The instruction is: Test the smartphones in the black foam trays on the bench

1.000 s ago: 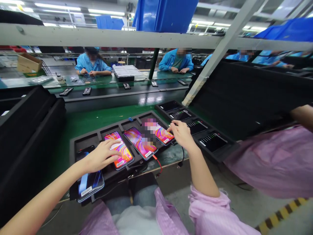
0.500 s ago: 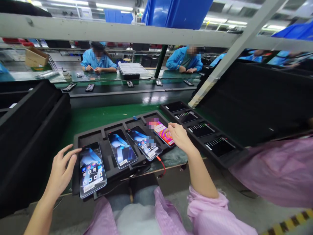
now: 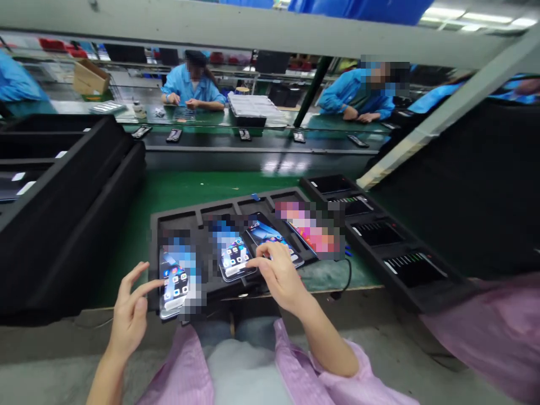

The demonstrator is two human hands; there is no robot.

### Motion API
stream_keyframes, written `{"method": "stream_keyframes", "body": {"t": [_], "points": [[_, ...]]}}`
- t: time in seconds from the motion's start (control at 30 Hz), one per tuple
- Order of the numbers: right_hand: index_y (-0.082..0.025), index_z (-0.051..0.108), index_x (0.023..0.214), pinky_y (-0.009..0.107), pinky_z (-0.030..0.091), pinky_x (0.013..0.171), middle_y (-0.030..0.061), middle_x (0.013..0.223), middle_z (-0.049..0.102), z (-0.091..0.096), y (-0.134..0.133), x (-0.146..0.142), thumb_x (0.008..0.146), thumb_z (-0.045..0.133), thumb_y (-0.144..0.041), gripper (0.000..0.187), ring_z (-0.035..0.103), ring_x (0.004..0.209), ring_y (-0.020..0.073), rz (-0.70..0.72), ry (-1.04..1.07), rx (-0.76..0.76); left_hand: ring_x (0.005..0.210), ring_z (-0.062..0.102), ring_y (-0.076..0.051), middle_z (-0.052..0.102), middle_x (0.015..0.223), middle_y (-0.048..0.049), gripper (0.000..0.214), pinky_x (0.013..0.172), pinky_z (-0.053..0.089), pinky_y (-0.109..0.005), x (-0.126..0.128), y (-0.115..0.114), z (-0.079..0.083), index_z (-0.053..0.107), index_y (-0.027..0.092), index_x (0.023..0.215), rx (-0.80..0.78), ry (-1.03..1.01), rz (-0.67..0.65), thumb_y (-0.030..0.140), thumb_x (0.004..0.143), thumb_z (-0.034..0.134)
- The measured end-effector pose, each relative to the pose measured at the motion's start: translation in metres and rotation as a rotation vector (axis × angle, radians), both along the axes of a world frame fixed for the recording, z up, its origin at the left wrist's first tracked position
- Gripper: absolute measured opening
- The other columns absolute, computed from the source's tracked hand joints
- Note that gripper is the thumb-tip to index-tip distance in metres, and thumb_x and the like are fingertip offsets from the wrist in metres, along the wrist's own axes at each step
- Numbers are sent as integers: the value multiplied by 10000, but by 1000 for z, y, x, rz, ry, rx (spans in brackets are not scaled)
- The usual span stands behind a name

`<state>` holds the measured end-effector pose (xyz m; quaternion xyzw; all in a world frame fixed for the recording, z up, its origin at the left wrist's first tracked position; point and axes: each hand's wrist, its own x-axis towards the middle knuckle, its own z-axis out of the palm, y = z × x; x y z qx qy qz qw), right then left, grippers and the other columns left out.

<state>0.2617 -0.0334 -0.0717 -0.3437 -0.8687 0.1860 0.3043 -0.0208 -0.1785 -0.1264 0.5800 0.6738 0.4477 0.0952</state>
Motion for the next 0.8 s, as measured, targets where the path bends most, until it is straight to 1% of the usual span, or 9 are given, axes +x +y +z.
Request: {"method": "stream_keyframes", "body": {"t": [0.13, 0.23, 0.3, 0.4, 0.5, 0.6, 0.7, 0.73, 0.8], "points": [[-210, 695, 781, 359, 350, 724, 46, 731, 497, -8, -11, -18, 945, 234, -278, 494, 454, 729, 174, -29, 109, 101, 1258, 372, -272, 379, 1347, -59, 593, 1063, 335, -464, 4, -9, -4, 665, 268, 1002, -11, 9, -58, 625, 863, 212], [-205, 687, 761, 350, 339, 718, 41, 728, 499, -11, -12, -24, 942, 256, -244, 469, 450, 728, 169, -24, 101, 110, 1276, 356, -277, 350, 1381, -51, 584, 1047, 355, -459, 5, -14, -2, 639, 294, 1070, -11, 50, -119, 629, 861, 209], [-205, 686, 761, 346, 335, 722, 42, 736, 502, -11, -11, -26, 939, 263, -235, 460, 443, 736, 170, -11, 82, 112, 1283, 349, -283, 352, 1381, -46, 578, 1043, 358, -463, 5, -15, -2, 644, 303, 1057, -8, 63, -139, 630, 860, 210], [-215, 693, 790, 351, 332, 754, 50, 780, 516, -10, -12, -28, 939, 259, -245, 460, 439, 770, 178, 18, 3, 107, 1300, 324, -296, 343, 1389, -39, 604, 1057, 336, -477, 4, -15, -4, 651, 305, 1039, -11, 47, -138, 648, 848, 192], [-235, 696, 875, 365, 320, 815, 58, 852, 531, -10, -12, -32, 939, 270, -254, 431, 441, 822, 187, 55, -128, 97, 1310, 310, -295, 334, 1398, -36, 629, 1074, 310, -481, 4, -15, -7, 626, 315, 1087, -14, 36, -119, 665, 837, 167], [-249, 694, 903, 378, 303, 855, 66, 917, 538, -9, -12, -34, 940, 290, -267, 406, 433, 865, 198, 52, -217, 113, 1307, 316, -284, 336, 1400, -33, 613, 1089, 281, -485, 5, -15, -7, 596, 322, 1116, -9, 38, -106, 663, 838, 170], [-259, 695, 927, 391, 290, 896, 64, 936, 537, -7, -10, -29, 942, 286, -277, 410, 437, 896, 201, 12, -191, 132, 1304, 311, -284, 322, 1410, -21, 549, 1096, 239, -523, 9, -14, -5, 546, 350, 1148, -11, 32, -103, 628, 857, 173], [-261, 695, 942, 391, 293, 902, 62, 925, 535, -6, -8, -25, 943, 277, -279, 419, 441, 897, 199, -26, -155, 137, 1305, 306, -285, 314, 1414, -12, 513, 1097, 221, -540, 10, -13, -4, 525, 368, 1162, -12, 28, -99, 599, 871, 172], [-255, 700, 952, 389, 308, 896, 62, 903, 528, -5, -1, -12, 945, 247, -283, 454, 451, 891, 199, -168, -75, 145, 1305, 294, -292, 293, 1423, 8, 451, 1093, 196, -576, 12, -12, -5, 482, 408, 1194, -5, 29, -89, 540, 895, 171]]}}
